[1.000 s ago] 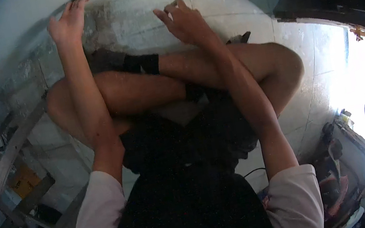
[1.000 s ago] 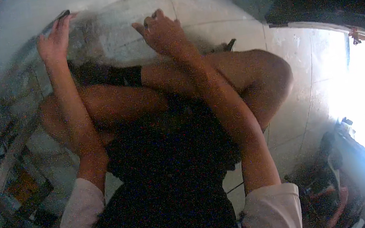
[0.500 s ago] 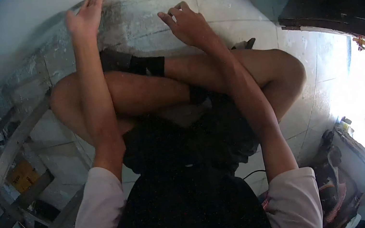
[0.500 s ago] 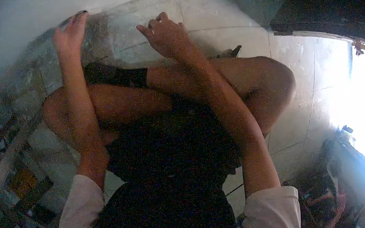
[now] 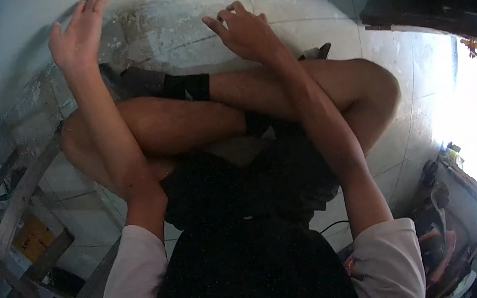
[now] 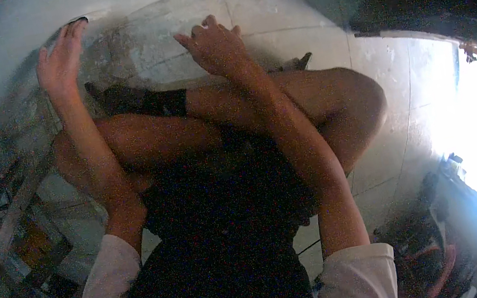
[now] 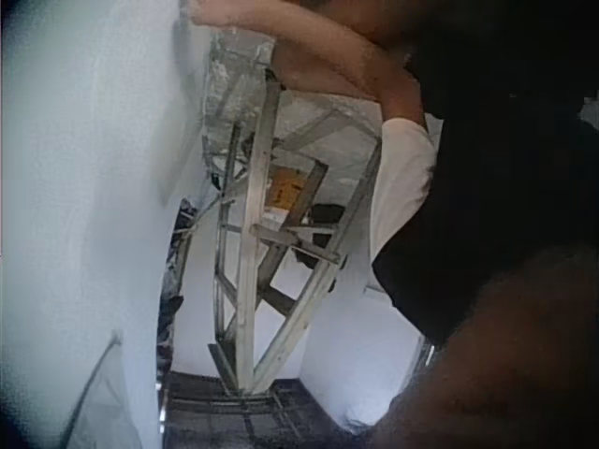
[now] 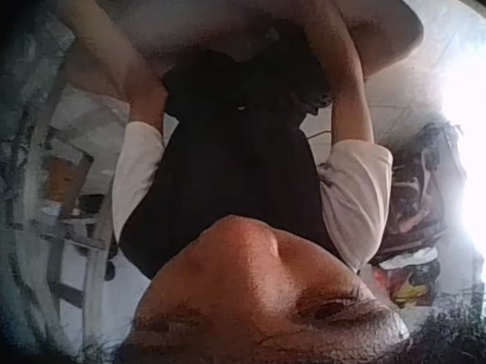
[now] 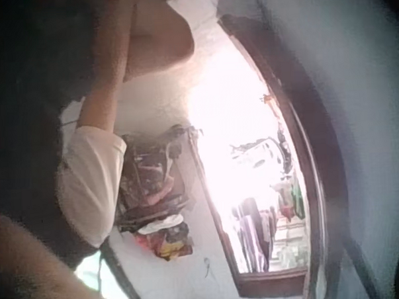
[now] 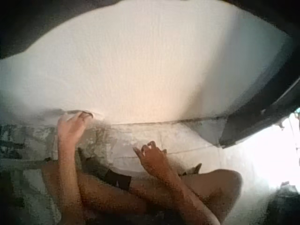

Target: Sanding a white wall using a piece of sandpaper while sitting on the floor.

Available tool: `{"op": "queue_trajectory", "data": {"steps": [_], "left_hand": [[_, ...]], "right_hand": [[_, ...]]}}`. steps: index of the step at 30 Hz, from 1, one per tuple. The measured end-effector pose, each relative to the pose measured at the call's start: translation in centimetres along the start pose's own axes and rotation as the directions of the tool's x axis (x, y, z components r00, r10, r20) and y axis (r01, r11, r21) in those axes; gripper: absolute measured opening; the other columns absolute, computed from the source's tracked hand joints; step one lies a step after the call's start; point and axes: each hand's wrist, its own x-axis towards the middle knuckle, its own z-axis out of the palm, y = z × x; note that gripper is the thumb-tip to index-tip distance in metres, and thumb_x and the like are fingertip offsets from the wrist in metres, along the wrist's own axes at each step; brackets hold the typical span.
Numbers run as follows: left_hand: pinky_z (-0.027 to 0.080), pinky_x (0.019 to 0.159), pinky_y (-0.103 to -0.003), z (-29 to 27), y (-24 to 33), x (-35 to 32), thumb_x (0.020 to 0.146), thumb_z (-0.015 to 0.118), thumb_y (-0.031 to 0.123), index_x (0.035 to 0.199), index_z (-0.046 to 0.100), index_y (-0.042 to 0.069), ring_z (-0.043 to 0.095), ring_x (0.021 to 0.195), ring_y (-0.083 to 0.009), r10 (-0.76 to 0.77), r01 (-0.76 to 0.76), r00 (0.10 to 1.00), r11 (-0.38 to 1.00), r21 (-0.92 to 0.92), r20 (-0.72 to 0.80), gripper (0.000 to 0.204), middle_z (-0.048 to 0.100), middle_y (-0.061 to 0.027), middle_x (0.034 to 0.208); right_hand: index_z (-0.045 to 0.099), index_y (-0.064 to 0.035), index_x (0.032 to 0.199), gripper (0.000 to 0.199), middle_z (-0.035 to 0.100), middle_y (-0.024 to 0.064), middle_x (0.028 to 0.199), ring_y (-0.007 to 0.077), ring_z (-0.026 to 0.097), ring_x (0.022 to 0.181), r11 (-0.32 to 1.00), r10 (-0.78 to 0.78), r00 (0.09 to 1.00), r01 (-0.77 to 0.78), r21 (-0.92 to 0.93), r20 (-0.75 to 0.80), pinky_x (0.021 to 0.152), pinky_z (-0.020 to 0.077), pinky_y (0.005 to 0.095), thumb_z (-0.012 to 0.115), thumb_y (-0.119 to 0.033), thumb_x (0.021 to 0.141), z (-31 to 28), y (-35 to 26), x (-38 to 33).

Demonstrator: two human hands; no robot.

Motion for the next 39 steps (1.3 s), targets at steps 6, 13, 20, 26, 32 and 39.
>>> {"op": "queue_trajectory", "data": {"steps": [6, 13, 20, 26, 32, 39], "left_hand": [[-0.002, 0.125, -0.052, -0.4, -1.8, 0.9, 0.107, 0.015, 0.053, 0.158, -0.005, -0.001, -0.006, 0.154, -0.0338, 0.008, -0.006, 0.95, 1.0, 0.008, -0.313, 0.077, -0.006, -0.0161, 0.167], [0.001, 0.126, -0.052, -1.1, -1.8, 0.3, 0.106, 0.015, 0.055, 0.159, -0.004, 0.002, -0.007, 0.154, -0.034, 0.119, -0.11, 0.992, 0.981, 0.162, -0.042, 0.077, -0.01, -0.015, 0.167], [0.002, 0.126, -0.051, -0.6, -3.1, 0.6, 0.106, 0.017, 0.056, 0.159, -0.005, 0.003, -0.006, 0.154, -0.0327, 0.024, -0.035, 0.938, 0.999, -0.028, -0.346, 0.078, -0.009, -0.0134, 0.167], [0.001, 0.126, -0.051, -2.6, -0.8, 1.2, 0.104, 0.015, 0.06, 0.159, -0.01, 0.009, -0.011, 0.154, -0.0327, 0.034, -0.033, 0.999, 0.999, 0.033, -0.035, 0.079, -0.013, -0.011, 0.167], [0.006, 0.125, -0.057, -7.5, -0.5, 4.1, 0.106, 0.016, 0.056, 0.158, 0.003, 0.0, 0.006, 0.154, -0.0353, 0.081, -0.065, 0.949, 0.996, 0.062, -0.306, 0.078, 0.003, -0.0164, 0.167], [0.007, 0.124, -0.057, -6.4, -2.4, 3.6, 0.107, 0.017, 0.053, 0.159, 0.003, 0.002, 0.005, 0.154, -0.0343, 0.08, -0.048, 0.951, 0.992, 0.114, -0.298, 0.075, 0.001, -0.0146, 0.167]], "right_hand": [[0.067, -0.0053, 0.118, 0.069, 0.056, 0.02, 0.131, 0.04, 0.06, 0.117, 0.998, -0.059, 0.998, 0.059, -0.015, -0.012, 0.101, 0.0375, 0.0654, 0.032, -0.063, 0.103, -0.3, -0.5, -0.1], [0.067, -0.0058, 0.119, 0.071, 0.053, 0.0219, 0.139, 0.041, 0.054, 0.126, 0.999, -0.038, 0.999, 0.038, -0.002, 0.01, 0.106, 0.0329, 0.0667, 0.031, -0.064, 0.102, -0.6, -0.4, -0.2], [0.068, -0.0053, 0.119, 0.071, 0.051, 0.0226, 0.143, 0.0413, 0.052, 0.129, 0.996, -0.089, 0.995, 0.089, 0.008, 0.039, 0.107, 0.0299, 0.0695, 0.032, -0.065, 0.102, 0.0, -0.2, -0.2], [0.067, -0.0036, 0.118, 0.07, 0.055, 0.0226, 0.139, 0.0425, 0.056, 0.123, 0.999, 0.022, 1.0, -0.022, 0.031, -0.001, 0.105, 0.0331, 0.0674, 0.035, -0.064, 0.102, 0.1, 0.2, 0.1], [0.065, -0.0016, 0.114, 0.068, 0.066, 0.0245, 0.119, 0.0405, 0.066, 0.106, 0.993, -0.029, 1.0, 0.03, 0.112, -0.011, 0.095, 0.0482, 0.059, 0.034, -0.061, 0.103, 0.4, 0.4, 1.0], [0.065, -0.0006, 0.11, 0.066, 0.071, 0.0223, 0.1, 0.0418, 0.069, 0.096, 0.993, -0.046, 0.996, 0.055, 0.107, -0.081, 0.089, 0.0523, 0.0541, 0.037, -0.06, 0.103, -0.1, 0.2, 0.5]]}}
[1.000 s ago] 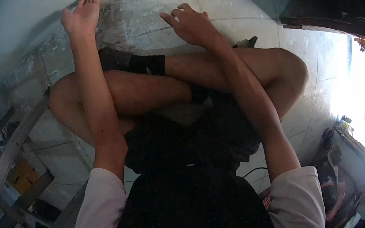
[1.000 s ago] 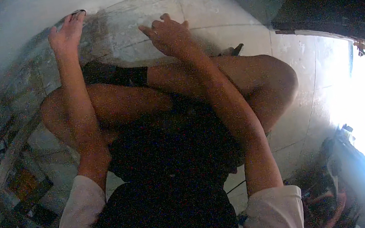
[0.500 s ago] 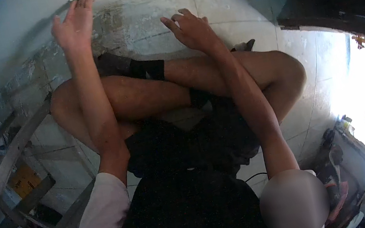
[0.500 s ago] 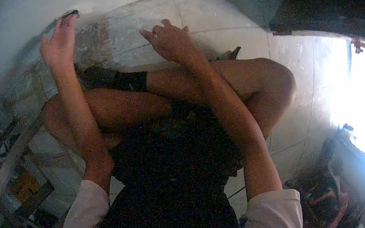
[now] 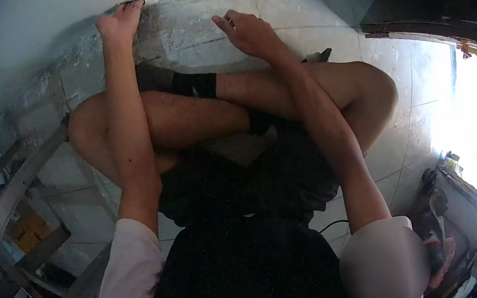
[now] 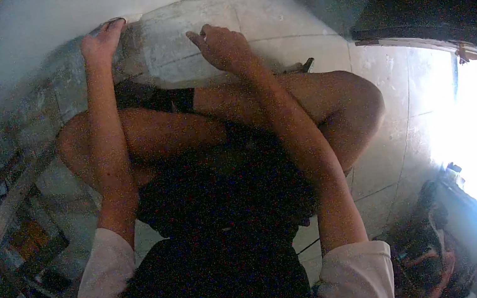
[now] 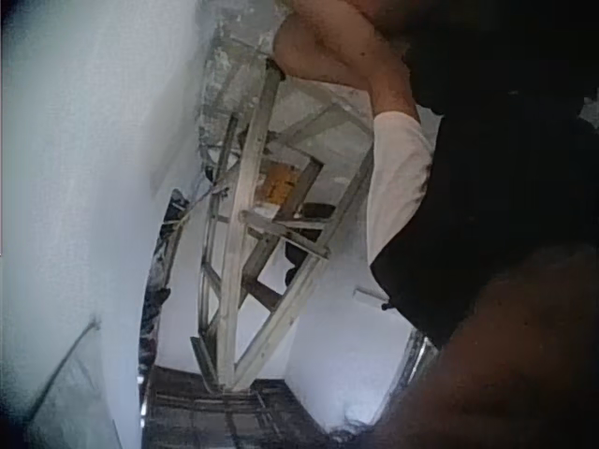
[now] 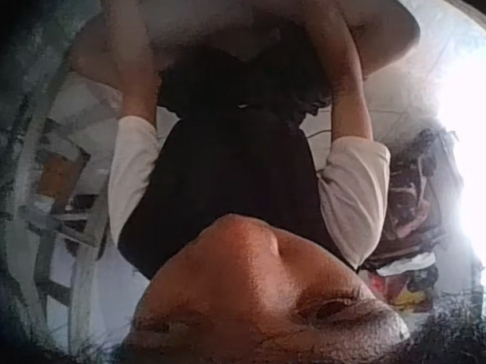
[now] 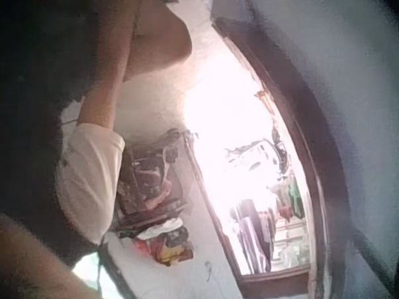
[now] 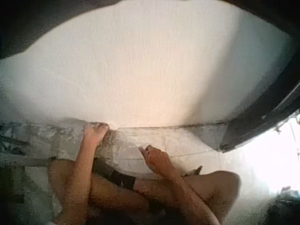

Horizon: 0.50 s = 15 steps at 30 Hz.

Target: Sanding a white wall using a piece of sandpaper while sitting on the floor.

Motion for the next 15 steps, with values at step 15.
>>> {"op": "queue_trajectory", "data": {"steps": [15], "left_hand": [[0.003, 0.124, -0.06, 2.9, -0.5, -3.7, 0.105, 0.016, 0.057, 0.16, -0.006, 0.011, -0.006, 0.154, -0.0322, -0.057, 0.053, 0.997, 0.996, -0.068, -0.057, 0.075, -0.009, -0.0118, 0.167]], "right_hand": [[0.069, 0.0004, 0.1, 0.068, 0.071, 0.0231, 0.096, 0.0403, 0.069, 0.093, 1.0, -0.008, 0.996, 0.01, -0.019, 0.094, 0.086, 0.0521, 0.0554, 0.034, -0.058, 0.104, -0.1, -0.3, 0.4]]}}
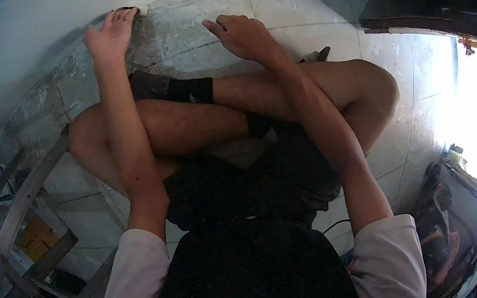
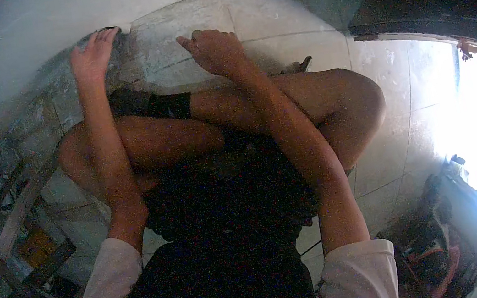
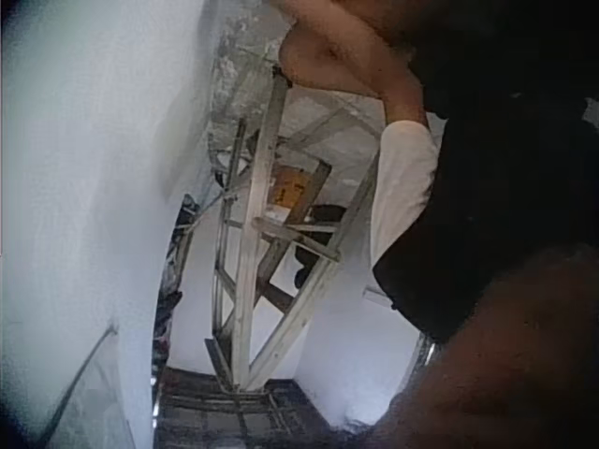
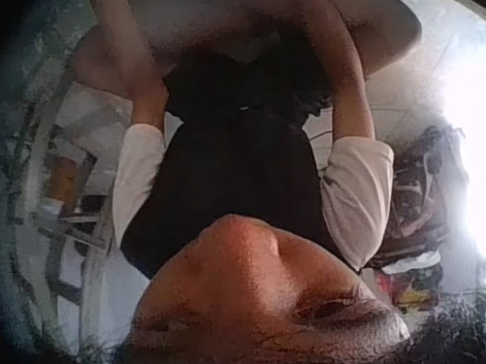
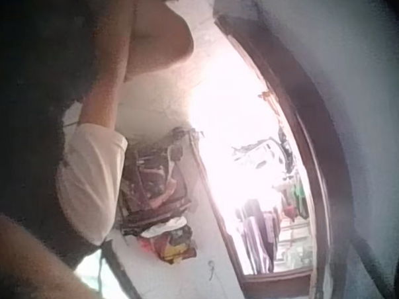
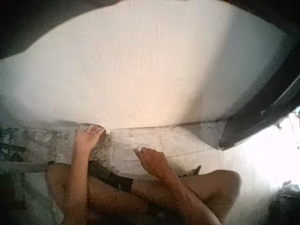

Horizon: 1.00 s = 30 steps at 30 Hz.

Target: Sanding a white wall using a piece of sandpaper while sitting on the floor.

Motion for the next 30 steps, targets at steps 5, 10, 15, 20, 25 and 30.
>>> {"op": "queue_trajectory", "data": {"steps": [5, 10, 15, 20, 25, 30], "left_hand": [[0.005, 0.125, -0.056, -0.3, -1.3, 1.5, 0.105, 0.015, 0.059, 0.16, -0.004, 0.008, -0.004, 0.154, -0.0317, 0.004, 0.011, 0.991, 0.993, 0.115, -0.131, 0.078, -0.006, -0.0134, 0.167], [0.004, 0.126, -0.053, -0.6, -0.1, 0.9, 0.104, 0.019, 0.06, 0.16, -0.003, 0.005, -0.004, 0.154, -0.0313, 0.099, -0.099, 0.995, 0.995, 0.004, -0.003, 0.081, -0.005, -0.0131, 0.168], [0.004, 0.126, -0.053, -0.9, -0.1, 1.0, 0.106, 0.018, 0.057, 0.159, -0.003, 0.005, -0.004, 0.154, -0.0319, 0.045, -0.045, 0.999, 0.997, -0.059, -0.01, 0.078, -0.007, -0.0132, 0.167], [0.006, 0.126, -0.054, -1.1, 0.1, 1.7, 0.106, 0.017, 0.057, 0.159, -0.003, 0.005, -0.002, 0.154, -0.0328, 0.091, -0.092, 0.996, 0.993, 0.073, 0.011, 0.078, -0.006, -0.0144, 0.167], [0.006, 0.126, -0.055, -1.6, 0.4, 1.6, 0.106, 0.016, 0.057, 0.16, -0.001, 0.005, -0.002, 0.154, -0.0342, 0.02, -0.022, 0.999, 0.997, -0.077, -0.031, 0.076, -0.003, -0.0154, 0.167], [0.007, 0.125, -0.054, -1.1, -0.2, 1.0, 0.107, 0.017, 0.055, 0.16, 0.002, 0.004, 0.003, 0.154, -0.0337, 0.072, -0.072, 0.997, 0.997, -0.015, -0.001, 0.075, 0.003, -0.014, 0.168]], "right_hand": [[0.069, 0.0002, 0.101, 0.068, 0.071, 0.0229, 0.098, 0.0396, 0.069, 0.094, 0.999, -0.018, 1.0, 0.018, -0.049, 0.0, 0.086, 0.052, 0.0561, 0.032, -0.057, 0.105, -0.3, 0.0, -0.1], [0.068, 0.0001, 0.102, 0.068, 0.071, 0.022, 0.101, 0.0393, 0.069, 0.096, 1.0, 0.0, 1.0, 0.0, -0.025, 0.008, 0.087, 0.052, 0.056, 0.03, -0.057, 0.105, -0.2, 0.0, -0.1], [0.068, 0.0001, 0.102, 0.071, 0.07, 0.0223, 0.102, 0.0395, 0.069, 0.097, 0.999, 0.015, 0.998, -0.013, -0.033, 0.059, 0.088, 0.0514, 0.0566, 0.03, -0.06, 0.104, -0.2, -0.1, 0.0], [0.067, -0.0007, 0.106, 0.071, 0.07, 0.0227, 0.103, 0.0406, 0.068, 0.1, 0.997, 0.064, 0.997, -0.061, -0.052, 0.051, 0.091, 0.0488, 0.0592, 0.03, -0.061, 0.103, -0.2, 0.1, -0.1], [0.066, -0.0015, 0.1, 0.07, 0.071, 0.0218, 0.1, 0.0417, 0.067, 0.1, 0.996, 0.063, 0.998, -0.063, -0.057, -0.017, 0.092, 0.0469, 0.0586, 0.03, -0.062, 0.103, 0.3, 0.3, -0.3], [0.067, -0.0028, 0.096, 0.072, 0.072, 0.0195, 0.1, 0.0397, 0.067, 0.101, 0.992, 0.091, 0.995, -0.094, -0.079, -0.038, 0.094, 0.0446, 0.0589, 0.029, -0.063, 0.103, 0.2, 0.1, -0.2]]}}
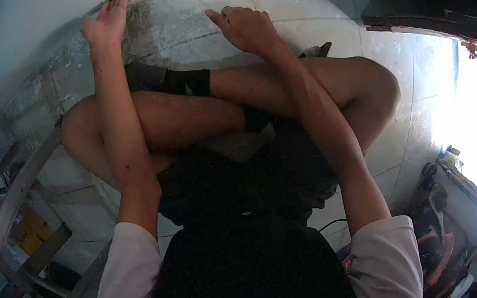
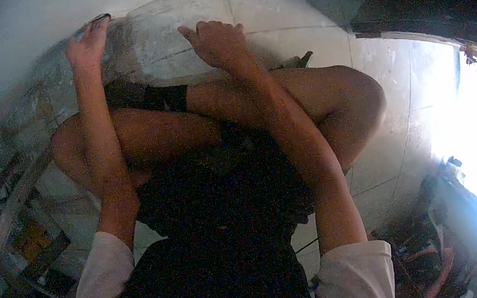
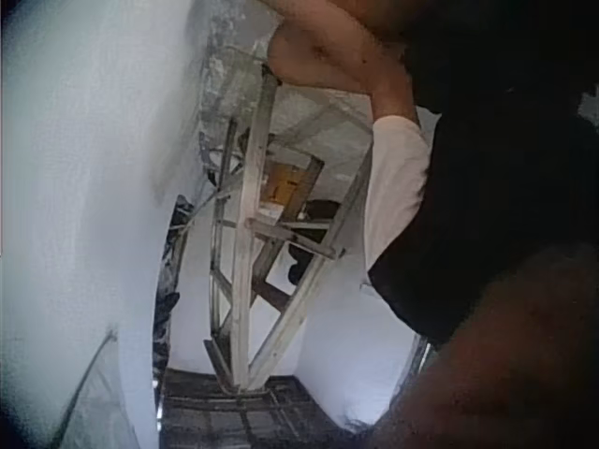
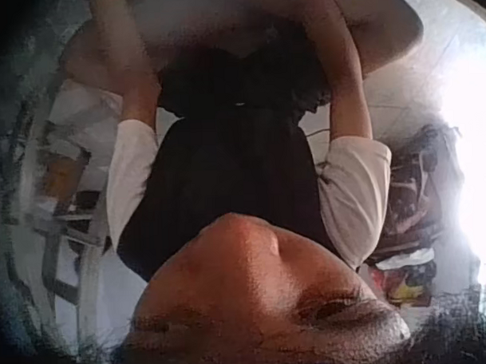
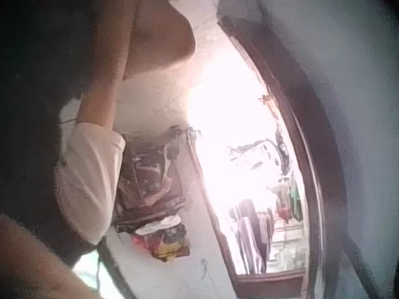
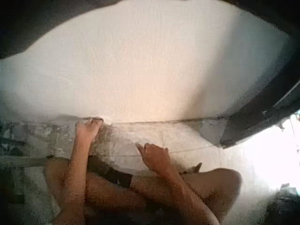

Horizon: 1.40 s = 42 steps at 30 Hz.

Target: Sanding a white wall using a piece of sandpaper while sitting on the floor.

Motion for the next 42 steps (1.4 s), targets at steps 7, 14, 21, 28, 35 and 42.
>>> {"op": "queue_trajectory", "data": {"steps": [7, 14, 21, 28, 35, 42], "left_hand": [[0.007, 0.125, -0.05, 0.8, -0.2, 0.1, 0.108, 0.016, 0.051, 0.159, 0.005, 0.003, 0.006, 0.154, -0.0333, 0.044, -0.043, 0.995, 0.999, 0.015, -0.088, 0.072, 0.008, -0.0139, 0.167], [0.006, 0.126, -0.05, 0.5, 0.2, 0.4, 0.108, 0.018, 0.051, 0.16, 0.0, 0.004, 0.003, 0.154, -0.0329, -0.017, 0.019, 0.987, 1.0, 0.012, -0.158, 0.072, 0.0, -0.0153, 0.167], [0.006, 0.126, -0.051, 1.0, -0.1, -0.2, 0.109, 0.024, 0.045, 0.16, -0.003, 0.005, -0.002, 0.154, -0.0325, -0.055, 0.048, 0.991, 0.997, -0.065, -0.125, 0.07, -0.004, -0.0152, 0.167], [0.002, 0.127, -0.046, 0.8, 0.0, -0.4, 0.108, 0.023, 0.046, 0.158, -0.006, 0.002, -0.009, 0.154, -0.0285, -0.106, 0.104, 0.994, 0.99, -0.094, -0.02, 0.073, -0.011, -0.0112, 0.167], [0.003, 0.127, -0.045, 1.4, -0.7, -0.4, 0.108, 0.023, 0.049, 0.158, -0.006, 0.003, -0.006, 0.155, -0.0281, -0.08, 0.076, 0.995, 0.995, -0.068, -0.059, 0.074, -0.009, -0.0116, 0.167], [0.003, 0.127, -0.046, 0.9, -0.7, -0.5, 0.108, 0.021, 0.048, 0.159, -0.003, 0.002, -0.004, 0.155, -0.03, -0.043, 0.041, 0.997, 0.999, -0.025, -0.072, 0.072, -0.004, -0.0133, 0.168]], "right_hand": [[0.067, -0.0022, 0.112, 0.075, 0.068, 0.0226, 0.117, 0.0434, 0.063, 0.113, 0.997, 0.074, 0.993, -0.071, -0.035, 0.096, 0.104, 0.0248, 0.0766, 0.026, -0.064, 0.103, -0.7, -0.1, -0.4], [0.068, -0.0025, 0.104, 0.072, 0.07, 0.0222, 0.111, 0.0428, 0.065, 0.109, 0.995, 0.1, 0.994, -0.101, 0.009, 0.049, 0.104, 0.0254, 0.0761, 0.029, -0.063, 0.103, -0.6, -0.4, -0.3], [0.069, -0.0039, 0.102, 0.067, 0.072, 0.0204, 0.104, 0.0428, 0.067, 0.102, 0.994, 0.103, 0.994, -0.102, -0.034, 0.029, 0.098, 0.0378, 0.0673, 0.034, -0.061, 0.102, -0.6, -0.5, -0.3], [0.068, -0.0041, 0.101, 0.054, 0.072, 0.0205, 0.098, 0.0395, 0.069, 0.095, 0.998, -0.01, 1.0, 0.01, 0.063, 0.013, 0.084, 0.0535, 0.0489, 0.045, -0.053, 0.101, -0.8, -0.5, -0.6], [0.069, -0.0044, 0.098, 0.048, 0.073, 0.0188, 0.094, 0.0389, 0.069, 0.093, 0.998, -0.041, 0.998, 0.043, 0.05, -0.039, 0.084, 0.053, 0.0514, 0.05, -0.048, 0.1, -0.5, -0.2, -0.5], [0.069, -0.0042, 0.099, 0.046, 0.072, 0.019, 0.094, 0.0397, 0.069, 0.094, 0.994, -0.085, 0.996, 0.087, 0.068, -0.04, 0.085, 0.0526, 0.0507, 0.05, -0.047, 0.1, -0.5, -0.2, -0.6]]}}
